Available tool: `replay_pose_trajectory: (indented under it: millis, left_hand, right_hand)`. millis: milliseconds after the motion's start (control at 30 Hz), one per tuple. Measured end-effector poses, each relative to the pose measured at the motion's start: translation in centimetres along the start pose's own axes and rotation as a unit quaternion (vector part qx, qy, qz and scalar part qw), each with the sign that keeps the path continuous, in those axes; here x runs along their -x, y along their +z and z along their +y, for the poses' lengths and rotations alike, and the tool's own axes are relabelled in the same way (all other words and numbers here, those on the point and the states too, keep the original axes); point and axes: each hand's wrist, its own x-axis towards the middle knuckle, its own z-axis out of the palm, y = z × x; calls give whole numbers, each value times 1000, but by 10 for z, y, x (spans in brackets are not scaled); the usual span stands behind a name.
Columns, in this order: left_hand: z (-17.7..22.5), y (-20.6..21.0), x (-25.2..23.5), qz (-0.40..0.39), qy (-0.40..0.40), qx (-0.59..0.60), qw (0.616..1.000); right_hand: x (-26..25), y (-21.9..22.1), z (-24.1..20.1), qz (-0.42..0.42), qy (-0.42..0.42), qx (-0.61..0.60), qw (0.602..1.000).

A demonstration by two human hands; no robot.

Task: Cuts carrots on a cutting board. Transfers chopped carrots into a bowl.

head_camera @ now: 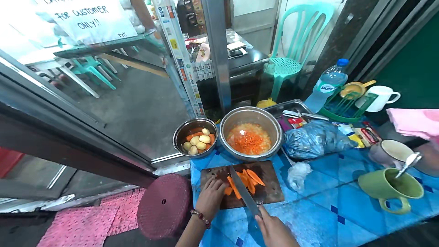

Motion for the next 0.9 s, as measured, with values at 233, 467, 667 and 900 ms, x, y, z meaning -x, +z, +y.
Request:
replay_pose_trajectory:
  millis: [233,467,667,900]
  left_hand:
    - [10,5,10,66,-163,35,984]
    - [15,23,7,185,-151,66,969]
    - [33,22,4,177,-216,108,954]
    - [31,22,5,195,-213,133,948]
  right_hand:
    - [3,5,-23,-31,20,51,998]
    - [4,4,-40,-5,16,169,985]
    - [5,7,-50,-1,17,217,976]
    - [2,5,-64,-36,29,205,978]
